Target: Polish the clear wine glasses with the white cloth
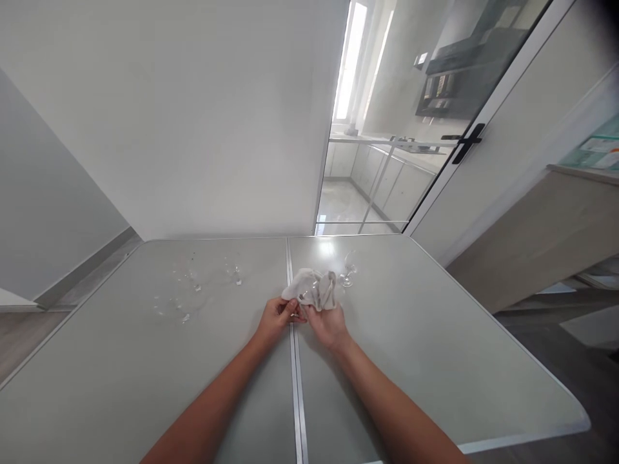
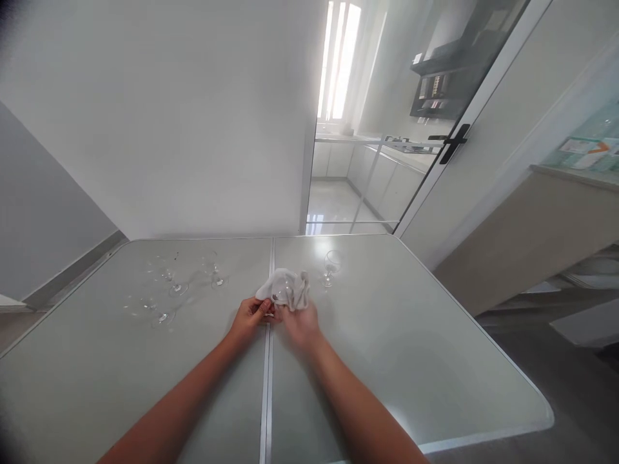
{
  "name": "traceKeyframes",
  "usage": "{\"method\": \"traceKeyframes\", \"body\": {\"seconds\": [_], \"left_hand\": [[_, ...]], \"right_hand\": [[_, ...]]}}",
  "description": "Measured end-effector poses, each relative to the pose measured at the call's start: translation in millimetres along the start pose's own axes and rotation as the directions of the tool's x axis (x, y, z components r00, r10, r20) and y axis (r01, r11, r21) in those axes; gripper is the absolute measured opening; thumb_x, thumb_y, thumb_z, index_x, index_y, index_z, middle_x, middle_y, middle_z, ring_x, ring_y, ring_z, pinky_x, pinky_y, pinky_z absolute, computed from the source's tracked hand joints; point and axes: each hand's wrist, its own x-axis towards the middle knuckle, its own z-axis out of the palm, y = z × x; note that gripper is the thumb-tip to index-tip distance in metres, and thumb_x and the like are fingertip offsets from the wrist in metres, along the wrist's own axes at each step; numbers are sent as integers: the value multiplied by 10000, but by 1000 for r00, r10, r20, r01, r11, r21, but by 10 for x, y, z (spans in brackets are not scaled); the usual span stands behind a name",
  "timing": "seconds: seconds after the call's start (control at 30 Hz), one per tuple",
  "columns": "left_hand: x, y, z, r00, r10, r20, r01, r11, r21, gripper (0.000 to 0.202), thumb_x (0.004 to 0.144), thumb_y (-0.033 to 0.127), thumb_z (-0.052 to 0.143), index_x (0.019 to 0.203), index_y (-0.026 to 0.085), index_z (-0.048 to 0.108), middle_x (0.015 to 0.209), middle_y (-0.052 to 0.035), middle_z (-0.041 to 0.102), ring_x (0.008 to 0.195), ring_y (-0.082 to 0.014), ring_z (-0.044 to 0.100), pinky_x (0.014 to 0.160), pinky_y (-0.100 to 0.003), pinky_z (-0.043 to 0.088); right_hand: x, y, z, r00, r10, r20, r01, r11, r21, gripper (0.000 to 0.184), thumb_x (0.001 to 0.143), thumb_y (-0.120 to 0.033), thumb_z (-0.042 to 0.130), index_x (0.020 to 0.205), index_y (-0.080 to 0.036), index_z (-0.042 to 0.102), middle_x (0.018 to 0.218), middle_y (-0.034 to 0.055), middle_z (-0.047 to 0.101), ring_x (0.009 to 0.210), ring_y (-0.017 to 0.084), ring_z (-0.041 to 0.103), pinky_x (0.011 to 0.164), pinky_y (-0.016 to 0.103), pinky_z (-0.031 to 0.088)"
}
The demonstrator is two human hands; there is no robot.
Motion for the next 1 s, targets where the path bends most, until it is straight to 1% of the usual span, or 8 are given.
{"method": "traceKeyframes", "body": {"seconds": [0.2, 0.4, 0.5, 0.63, 0.77, 0.87, 0.93, 1.0], "left_hand": [[6, -81, 36, 984, 65, -164, -58, 997, 42, 423, 764, 539, 756, 928, 157, 682, 853, -56, 702, 824, -217, 652, 767, -324, 542], [-49, -9, 10, 972, 233, -15, -231, 970, 78, 574, 791, 352, 775, 1305, 201, 571, 1274, -102, 629, 1153, -251, 591, 975, -336, 479], [-41, 40, -31, 959, 252, -133, -258, 965, -34, 608, 809, 418, 766, 1341, 225, 542, 1418, -125, 549, 1290, -262, 530, 1021, -333, 459], [-42, 83, -42, 987, 158, 13, -148, 946, -289, 701, 808, 540, 745, 1380, 208, 511, 1443, -184, 547, 1241, -291, 593, 974, -375, 504], [-72, 115, -49, 982, 184, -48, -190, 943, -274, 677, 765, 484, 808, 1312, 199, 530, 1279, -168, 664, 1082, -265, 673, 907, -354, 524], [-81, 134, -61, 967, 217, -133, -242, 945, -221, 635, 753, 449, 827, 1263, 192, 548, 1245, -159, 682, 1164, -276, 644, 966, -352, 502], [-78, 137, -68, 967, 211, -145, -240, 946, -220, 620, 758, 450, 823, 1253, 191, 553, 1246, -160, 684, 1197, -286, 631, 990, -362, 494], [-74, 128, -74, 970, 197, -142, -229, 939, -257, 645, 752, 464, 823, 1267, 188, 549, 1235, -162, 691, 1172, -291, 647, 991, -381, 498]], "right_hand": [[-139, 127, 95, 999, -39, -33, 34, 989, -141, 367, 831, -453, 764, 1094, -218, 661, 996, 73, 690, 890, 213, 617, 815, 349, 509], [-5, 53, -62, 991, -115, -68, 94, 962, -257, 334, 840, -500, 734, 945, -187, 684, 851, 47, 661, 779, 189, 564, 729, 307, 482], [-4, 77, -42, 999, 47, -9, -48, 980, -194, 405, 810, -565, 739, 851, -166, 681, 755, 32, 632, 686, 159, 523, 636, 276, 450], [-84, 92, 50, 940, 292, 175, -293, 956, -20, 445, 792, -594, 737, 859, -160, 665, 714, 27, 614, 613, 141, 503, 578, 269, 416], [-111, -2, 53, 954, 113, 276, -2, 929, -371, 278, 894, -461, 650, 926, -186, 668, 797, 39, 647, 699, 173, 545, 665, 300, 440], [-97, -54, 41, 957, -80, 278, 248, 724, -643, 150, 863, -333, 657, 946, -209, 666, 875, 59, 671, 802, 213, 568, 843, 371, 440], [-94, -53, 45, 960, -106, 258, 259, 686, -679, 129, 846, -325, 666, 908, -212, 659, 873, 63, 665, 810, 217, 563, 876, 382, 424], [-98, -31, 44, 972, -2, 233, 142, 800, -583, 182, 871, -387, 652, 867, -205, 645, 835, 52, 647, 758, 198, 548, 795, 345, 431]]}}
